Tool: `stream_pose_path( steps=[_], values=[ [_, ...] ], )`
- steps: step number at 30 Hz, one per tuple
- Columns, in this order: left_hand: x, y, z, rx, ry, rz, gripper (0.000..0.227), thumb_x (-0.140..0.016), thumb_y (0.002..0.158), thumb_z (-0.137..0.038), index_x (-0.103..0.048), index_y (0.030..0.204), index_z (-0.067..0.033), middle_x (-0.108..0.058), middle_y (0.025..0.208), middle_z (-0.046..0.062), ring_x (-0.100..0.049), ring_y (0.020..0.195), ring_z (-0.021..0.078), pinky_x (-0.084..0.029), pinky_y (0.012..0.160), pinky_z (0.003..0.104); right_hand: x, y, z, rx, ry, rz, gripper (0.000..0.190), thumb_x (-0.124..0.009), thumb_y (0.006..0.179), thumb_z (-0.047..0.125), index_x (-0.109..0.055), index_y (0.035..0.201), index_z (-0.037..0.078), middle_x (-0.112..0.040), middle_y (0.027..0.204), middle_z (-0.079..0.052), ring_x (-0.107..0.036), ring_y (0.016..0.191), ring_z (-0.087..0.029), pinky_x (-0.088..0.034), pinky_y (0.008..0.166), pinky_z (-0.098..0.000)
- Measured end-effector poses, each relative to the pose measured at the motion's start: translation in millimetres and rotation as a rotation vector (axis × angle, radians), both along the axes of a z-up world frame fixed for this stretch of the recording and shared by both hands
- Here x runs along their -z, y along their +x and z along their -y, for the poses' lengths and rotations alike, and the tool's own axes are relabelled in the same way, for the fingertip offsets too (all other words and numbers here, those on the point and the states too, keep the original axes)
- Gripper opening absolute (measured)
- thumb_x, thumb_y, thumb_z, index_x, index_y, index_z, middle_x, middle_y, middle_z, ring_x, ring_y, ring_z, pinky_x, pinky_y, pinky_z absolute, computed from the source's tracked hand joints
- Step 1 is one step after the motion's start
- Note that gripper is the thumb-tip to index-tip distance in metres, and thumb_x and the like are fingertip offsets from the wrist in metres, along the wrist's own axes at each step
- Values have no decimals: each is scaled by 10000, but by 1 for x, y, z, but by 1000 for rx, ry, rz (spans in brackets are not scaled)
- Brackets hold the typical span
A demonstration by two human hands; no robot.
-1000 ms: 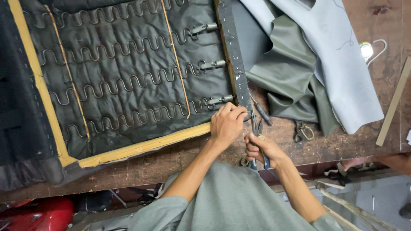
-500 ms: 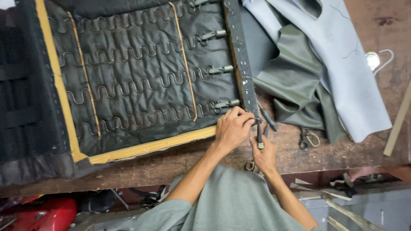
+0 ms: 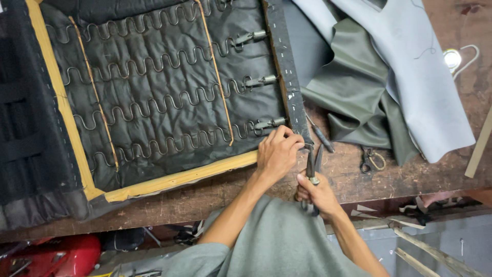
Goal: The person uses a hammer and pliers to repeatedly strike and adjust metal staples along the edge of a wooden chair frame. The person alternates between hammering and pulling at the staples to secure them into the frame.
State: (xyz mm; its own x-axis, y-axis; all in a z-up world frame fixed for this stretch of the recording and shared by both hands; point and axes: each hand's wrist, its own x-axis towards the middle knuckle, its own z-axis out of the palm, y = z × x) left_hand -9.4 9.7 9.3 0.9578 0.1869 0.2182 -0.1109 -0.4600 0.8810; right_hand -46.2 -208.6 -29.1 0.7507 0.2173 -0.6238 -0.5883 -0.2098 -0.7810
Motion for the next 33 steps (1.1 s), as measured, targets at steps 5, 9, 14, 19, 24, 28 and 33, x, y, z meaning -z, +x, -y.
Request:
stream_pose_path(
  steps=[5, 9, 14, 19, 24, 28, 33],
  values=[
    [7, 4, 1, -15, 22, 24, 59, -719, 895, -231, -740, 906, -177, -623, 949, 16, -650, 932, 263, -525, 785, 446, 0, 15, -23, -135, -528, 334, 249, -728, 935, 238, -679, 832, 17, -572, 628, -60, -492, 559, -154, -422, 512, -374],
    [15, 8, 8, -11, 90, -38, 40, -724, 904, -205, -746, 913, -172, -640, 949, 16, -650, 918, 271, -508, 763, 458, -70, 8, -29, -340, -727, 583, 273, -742, 948, 266, -676, 912, 3, -642, 708, -156, -572, 590, -263, -454, 575, -389],
    [12, 6, 2, -51, 51, 55, 52, -721, 880, -189, -728, 919, -156, -631, 967, 21, -637, 923, 273, -508, 775, 447, -131, -36, -4, -186, -843, 335, 294, -748, 901, 294, -721, 989, 15, -686, 733, -203, -647, 694, -337, -528, 650, -439],
    [16, -1, 6, 110, 219, 358, 67, -660, 879, -103, -687, 933, -73, -607, 1006, 61, -595, 944, 251, -469, 836, 432, -67, -38, 64, -135, -910, 567, 381, -762, 900, 258, -677, 1165, -1, -732, 941, -188, -711, 859, -278, -538, 755, -390],
    [24, -15, 9, 198, 433, 496, 178, -629, 862, -117, -651, 993, 1, -578, 990, 106, -569, 931, 269, -486, 857, 403, -24, -16, 68, -73, -876, 269, 332, -719, 902, 240, -689, 1170, 47, -762, 874, -176, -738, 792, -286, -555, 745, -414],
    [34, -16, 13, 198, 498, 501, 197, -625, 862, -112, -653, 1012, 11, -587, 986, 106, -566, 911, 258, -478, 830, 390, -24, -18, 55, -158, -865, 306, 310, -748, 897, 254, -707, 1108, 31, -755, 899, -174, -725, 829, -307, -550, 761, -422],
    [39, -19, 10, 196, 474, 532, 218, -623, 861, -119, -656, 1038, 4, -592, 1001, 98, -568, 907, 252, -473, 831, 395, -14, -20, 40, -220, -865, 266, 292, -748, 880, 267, -722, 1063, 41, -767, 893, -174, -756, 855, -324, -561, 798, -418]
  ],
)
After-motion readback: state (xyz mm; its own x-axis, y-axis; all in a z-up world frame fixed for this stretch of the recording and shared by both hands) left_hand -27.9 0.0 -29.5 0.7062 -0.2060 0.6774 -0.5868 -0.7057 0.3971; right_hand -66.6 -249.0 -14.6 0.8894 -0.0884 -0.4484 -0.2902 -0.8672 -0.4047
